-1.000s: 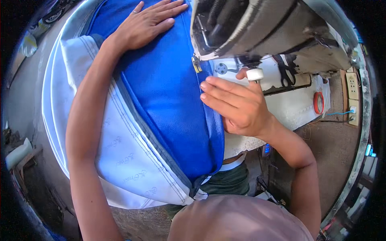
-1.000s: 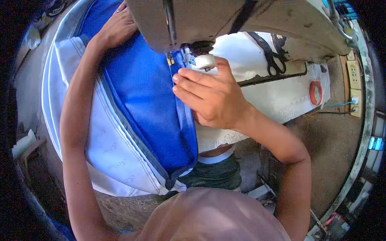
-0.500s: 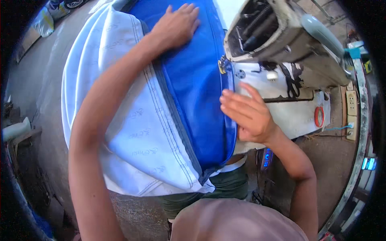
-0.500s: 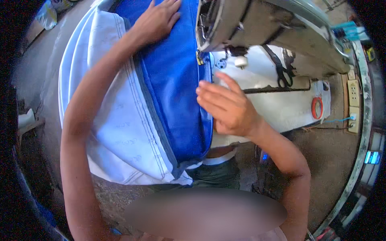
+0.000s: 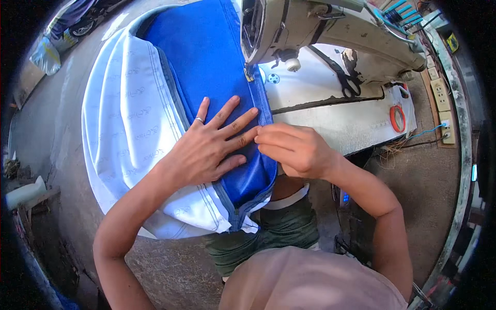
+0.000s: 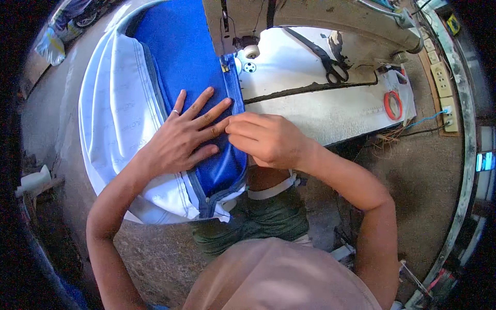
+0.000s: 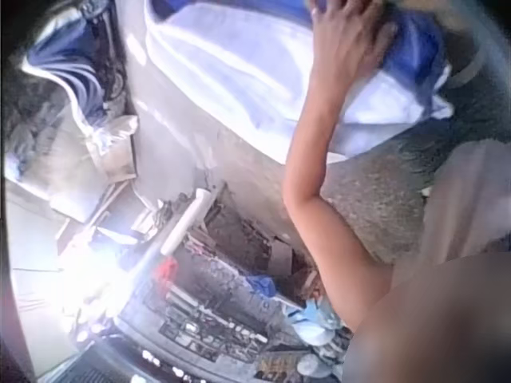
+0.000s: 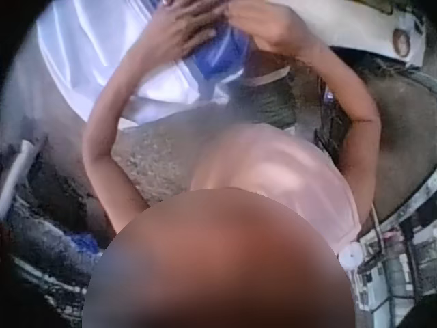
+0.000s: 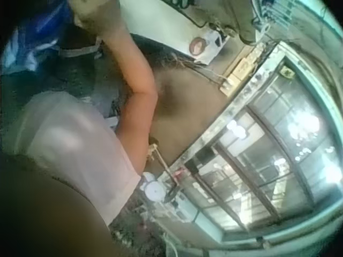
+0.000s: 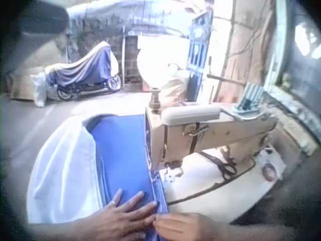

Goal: Use an industrial sewing machine to stitch together pieces of upholstery fabric.

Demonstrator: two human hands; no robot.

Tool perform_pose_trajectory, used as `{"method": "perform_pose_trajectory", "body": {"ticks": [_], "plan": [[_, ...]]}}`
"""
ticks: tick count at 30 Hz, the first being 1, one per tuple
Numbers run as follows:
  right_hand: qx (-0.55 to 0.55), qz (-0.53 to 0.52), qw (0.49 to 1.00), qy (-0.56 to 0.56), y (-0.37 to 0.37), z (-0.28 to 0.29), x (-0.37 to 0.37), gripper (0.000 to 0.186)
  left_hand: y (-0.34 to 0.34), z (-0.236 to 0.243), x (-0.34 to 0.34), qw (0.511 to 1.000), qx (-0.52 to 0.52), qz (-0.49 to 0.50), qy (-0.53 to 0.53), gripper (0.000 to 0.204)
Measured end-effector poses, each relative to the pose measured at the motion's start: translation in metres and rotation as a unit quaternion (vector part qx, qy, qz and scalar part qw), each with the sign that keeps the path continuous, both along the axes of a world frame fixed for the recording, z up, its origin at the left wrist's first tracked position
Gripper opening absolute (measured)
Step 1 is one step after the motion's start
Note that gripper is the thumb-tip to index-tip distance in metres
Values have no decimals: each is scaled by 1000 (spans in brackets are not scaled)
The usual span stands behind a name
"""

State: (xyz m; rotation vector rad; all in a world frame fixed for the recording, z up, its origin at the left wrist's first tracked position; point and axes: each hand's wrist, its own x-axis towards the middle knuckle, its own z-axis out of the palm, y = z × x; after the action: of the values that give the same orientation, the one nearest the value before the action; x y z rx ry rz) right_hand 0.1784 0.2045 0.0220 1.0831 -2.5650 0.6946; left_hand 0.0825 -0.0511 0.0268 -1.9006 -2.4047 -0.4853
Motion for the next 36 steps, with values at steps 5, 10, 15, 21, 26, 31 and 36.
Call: {"method": "perform_pose_trajectory", "body": {"ticks": [5,10,15,21,26,31,36], "plan": [[53,-62,996,22,5,10,-8,30,2,22,-19,990,-94,-5,-110,48],[131,-39,986,93,6,6,-23,30,30,11,-83,934,63,219,-275,49],[127,-19,989,76,13,-2,-19,26,25,-28,-112,988,-23,151,-13,51],[123,-41,989,65,14,-2,-24,22,28,-35,-128,987,-44,151,-31,59],[112,-56,990,63,14,-3,-43,22,30,-38,-157,987,-36,155,-9,63],[111,-79,989,64,15,-3,-60,25,34,-37,-191,988,-50,147,3,64],[99,-102,988,57,13,-14,-59,31,36,-42,-215,988,-41,147,16,66]]}}
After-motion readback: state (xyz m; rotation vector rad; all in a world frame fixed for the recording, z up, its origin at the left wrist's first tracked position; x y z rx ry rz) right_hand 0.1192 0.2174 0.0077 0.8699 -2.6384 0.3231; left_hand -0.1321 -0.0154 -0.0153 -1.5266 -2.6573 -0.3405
